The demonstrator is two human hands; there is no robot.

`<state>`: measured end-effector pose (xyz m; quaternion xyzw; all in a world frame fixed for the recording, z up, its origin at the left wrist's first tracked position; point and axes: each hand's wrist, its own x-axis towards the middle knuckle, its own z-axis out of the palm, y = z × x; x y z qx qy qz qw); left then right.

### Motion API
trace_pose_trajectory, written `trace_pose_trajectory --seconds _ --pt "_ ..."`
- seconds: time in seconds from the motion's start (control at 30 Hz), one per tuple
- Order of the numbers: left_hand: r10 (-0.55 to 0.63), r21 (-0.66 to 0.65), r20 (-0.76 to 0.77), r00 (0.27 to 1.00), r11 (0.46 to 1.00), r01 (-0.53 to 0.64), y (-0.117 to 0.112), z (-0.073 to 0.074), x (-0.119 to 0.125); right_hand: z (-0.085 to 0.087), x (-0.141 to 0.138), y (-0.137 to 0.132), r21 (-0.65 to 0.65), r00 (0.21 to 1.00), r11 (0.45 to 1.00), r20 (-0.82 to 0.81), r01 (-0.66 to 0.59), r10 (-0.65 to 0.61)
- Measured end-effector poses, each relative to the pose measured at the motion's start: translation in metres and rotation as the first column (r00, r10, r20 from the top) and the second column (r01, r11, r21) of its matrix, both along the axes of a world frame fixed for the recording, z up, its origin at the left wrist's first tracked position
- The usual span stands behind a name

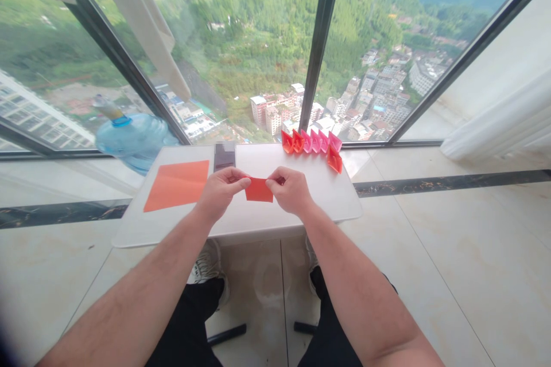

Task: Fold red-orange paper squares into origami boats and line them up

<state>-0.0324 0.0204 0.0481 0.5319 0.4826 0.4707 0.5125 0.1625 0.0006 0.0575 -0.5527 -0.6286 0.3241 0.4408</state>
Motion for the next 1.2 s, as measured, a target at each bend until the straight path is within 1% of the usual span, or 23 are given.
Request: trace_pose_trajectory --seconds 0.1,0.2,0.4,0.5,0.57,0.63,0.7,0.73,0.83,0.87,0.93,1.03,1.1,1.2 --pt "0.020 -0.027 0.073 0.997 0.999 -0.018 0.000 -0.001 0.001 -0.001 -0.001 0.002 -0.028 1.000 1.000 -0.027 -0.003 0.002" --pt "0.040 -0.071 0.112 0.993 0.997 -0.032 0.000 -0.002 0.003 -0.002 -0.001 0.003 -0.038 1.000 0.999 -0.027 0.002 -0.003" --pt "0.117 -0.118 0.073 0.991 0.987 -0.108 0.001 -0.002 0.004 -0.004 -0.004 0.005 -0.078 0.998 0.996 0.035 0.053 -0.050" --pt "0.106 -0.135 0.080 0.991 0.986 -0.094 0.001 -0.004 0.004 -0.006 -0.005 0.006 -0.087 0.995 0.993 0.069 0.077 -0.071" --pt "0.107 -0.103 0.020 0.994 0.989 -0.105 0.001 -0.004 0.004 -0.006 -0.005 0.007 -0.093 0.994 0.993 0.078 0.078 -0.071" --pt "0.144 -0.031 -0.093 0.985 0.989 -0.147 -0.001 -0.003 0.006 -0.007 -0.004 0.007 -0.101 0.995 0.992 0.078 0.075 -0.067" --pt "0.174 0.019 -0.156 0.972 0.985 -0.173 -0.002 -0.002 0.007 -0.007 -0.003 0.007 -0.110 0.995 0.991 0.067 0.081 -0.074" --pt "0.162 0.013 -0.146 0.976 0.987 -0.162 -0.003 -0.001 0.008 -0.007 -0.002 0.007 -0.116 0.995 0.989 0.054 0.089 -0.083" --pt "0.071 -0.063 -0.048 0.996 0.995 -0.074 -0.003 -0.001 0.007 -0.007 0.000 0.007 -0.159 0.994 0.981 -0.012 0.109 -0.112" --pt "0.057 -0.080 -0.032 0.998 0.995 -0.060 -0.003 -0.001 0.007 -0.007 0.000 0.007 -0.179 0.992 0.978 -0.035 0.111 -0.119" --pt "0.069 -0.084 -0.036 0.997 0.994 -0.072 -0.002 -0.001 0.005 -0.008 -0.001 0.006 -0.205 0.990 0.974 -0.073 0.100 -0.117" --pt "0.095 -0.046 -0.064 0.993 0.994 -0.098 0.001 0.001 0.002 -0.009 -0.005 0.005 -0.213 0.993 0.976 -0.093 0.049 -0.071" --pt "0.089 -0.001 -0.097 0.991 0.996 -0.089 0.002 0.003 -0.002 -0.009 -0.006 0.005 -0.226 0.996 0.974 -0.079 0.010 -0.028" --pt "0.059 0.064 -0.189 0.980 0.997 -0.048 0.003 0.006 -0.007 -0.008 -0.005 0.005 -0.267 0.999 0.963 -0.038 -0.040 0.031"
